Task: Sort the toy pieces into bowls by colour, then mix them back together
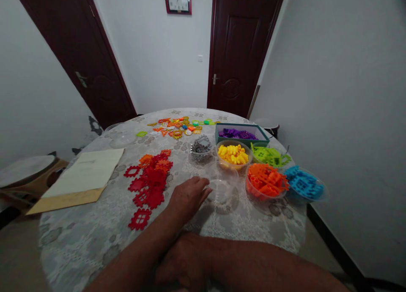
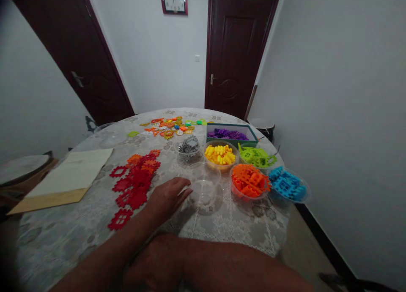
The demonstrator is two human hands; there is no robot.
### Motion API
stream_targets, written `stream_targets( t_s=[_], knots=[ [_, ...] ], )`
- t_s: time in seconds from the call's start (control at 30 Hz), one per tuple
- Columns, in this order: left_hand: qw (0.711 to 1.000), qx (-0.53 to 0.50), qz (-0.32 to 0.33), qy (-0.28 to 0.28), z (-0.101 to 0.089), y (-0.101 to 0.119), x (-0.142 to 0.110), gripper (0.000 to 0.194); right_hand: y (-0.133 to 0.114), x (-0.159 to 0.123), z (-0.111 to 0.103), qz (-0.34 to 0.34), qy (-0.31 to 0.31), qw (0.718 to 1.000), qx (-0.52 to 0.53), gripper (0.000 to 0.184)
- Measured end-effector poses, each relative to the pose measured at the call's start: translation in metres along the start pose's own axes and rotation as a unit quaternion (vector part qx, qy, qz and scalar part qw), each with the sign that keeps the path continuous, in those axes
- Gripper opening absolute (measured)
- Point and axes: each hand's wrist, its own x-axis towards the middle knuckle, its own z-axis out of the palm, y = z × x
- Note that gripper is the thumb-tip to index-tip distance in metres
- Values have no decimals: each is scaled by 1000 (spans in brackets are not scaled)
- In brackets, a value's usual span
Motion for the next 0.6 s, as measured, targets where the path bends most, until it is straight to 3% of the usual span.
stream_targets(
  t_s=[0.13, 0.23, 0.3, 0.47, 0.6],
  knots=[
    [1000, 2, -4, -10, 8, 8, 0, 30, 1, 1, -3, 12, -20, 1000, 2, 26],
    [999, -52, -4, 16, 1, 9, -13, 54, 0, -5, 7, 27, -13, 1000, -8, 30],
    [998, -50, -3, 33, -9, 2, -28, 58, -3, -10, 12, 44, -1, 999, -28, 30],
    [989, 102, -57, 86, -45, -56, -74, 39, -10, -11, 7, 187, 39, 977, -99, 21],
    [965, 208, -119, 111, -65, -108, -84, 39, -9, -3, 4, 252, 127, 952, -120, 21]
  ],
)
